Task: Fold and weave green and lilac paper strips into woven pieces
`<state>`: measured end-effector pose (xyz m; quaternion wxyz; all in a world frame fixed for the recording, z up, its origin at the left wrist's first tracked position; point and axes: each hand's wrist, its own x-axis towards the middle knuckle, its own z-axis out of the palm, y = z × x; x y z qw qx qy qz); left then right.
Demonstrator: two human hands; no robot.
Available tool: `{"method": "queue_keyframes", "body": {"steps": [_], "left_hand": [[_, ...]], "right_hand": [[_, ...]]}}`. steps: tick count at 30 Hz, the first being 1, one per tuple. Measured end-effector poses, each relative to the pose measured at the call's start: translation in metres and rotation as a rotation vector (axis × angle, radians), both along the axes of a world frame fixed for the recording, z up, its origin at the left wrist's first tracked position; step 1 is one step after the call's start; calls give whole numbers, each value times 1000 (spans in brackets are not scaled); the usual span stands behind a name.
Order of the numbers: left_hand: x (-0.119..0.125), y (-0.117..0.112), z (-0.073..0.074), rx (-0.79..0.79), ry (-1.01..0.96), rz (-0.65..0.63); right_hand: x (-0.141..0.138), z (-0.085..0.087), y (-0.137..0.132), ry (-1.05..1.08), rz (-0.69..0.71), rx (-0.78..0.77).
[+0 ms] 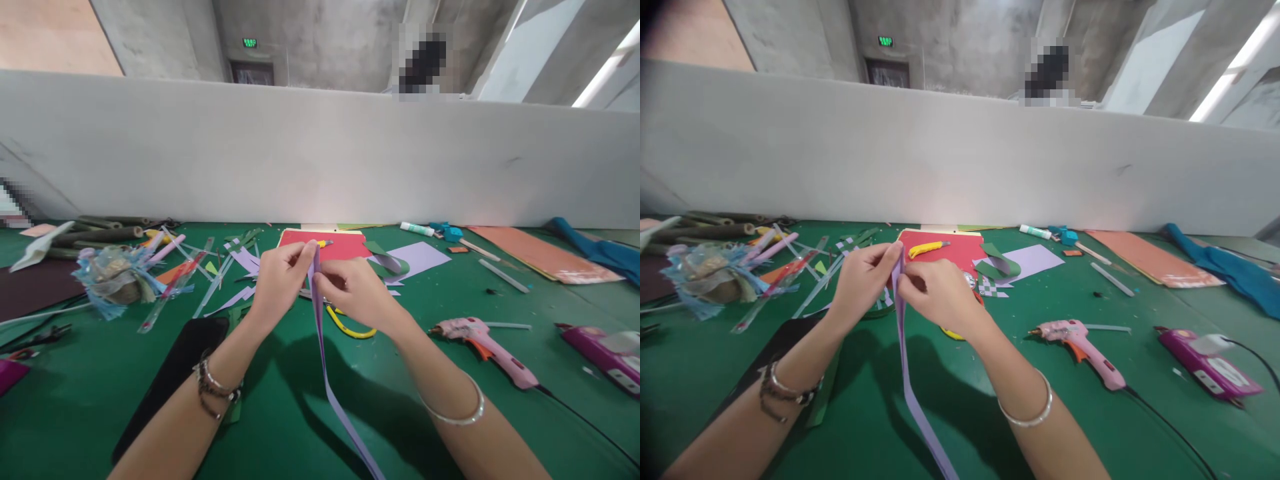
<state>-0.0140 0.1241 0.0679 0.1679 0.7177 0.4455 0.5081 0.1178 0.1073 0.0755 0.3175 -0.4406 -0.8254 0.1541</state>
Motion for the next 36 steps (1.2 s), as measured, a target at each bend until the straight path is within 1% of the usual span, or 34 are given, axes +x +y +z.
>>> {"method": "queue_keyframes", "body": {"steps": [3,6,9,11,13,16,18,23,30,36], "left_hand": [[0,0,-1,83,41,-19],[1,0,-1,103,34,-96],[2,-1,-1,38,18,-222],[2,-2,-1,-24,-5,-267],[3,-1,-1,-49,-33,-229],[4,0,-2,-44,-44,-157],[5,1,-3,-48,-54,-158],[3,3,-5,-128,-102,-219],[6,3,-7,-128,-139,-178],[9,0,-7,-145,-194,-160]], "right_hand": [[0,1,1,116,25,-84],[1,2,1,295,50,-192],[2,2,2,455,108,-291],[2,2,2,511,133,-331],[2,1,3,528,140,-348],[0,-1,4,544,139,-372],[-2,-3,4,563,133,-369],[-6,-6,3,607,108,-324],[-12,-8,1,666,35,-295],[-13,-8,0,654,-9,-274]]}}
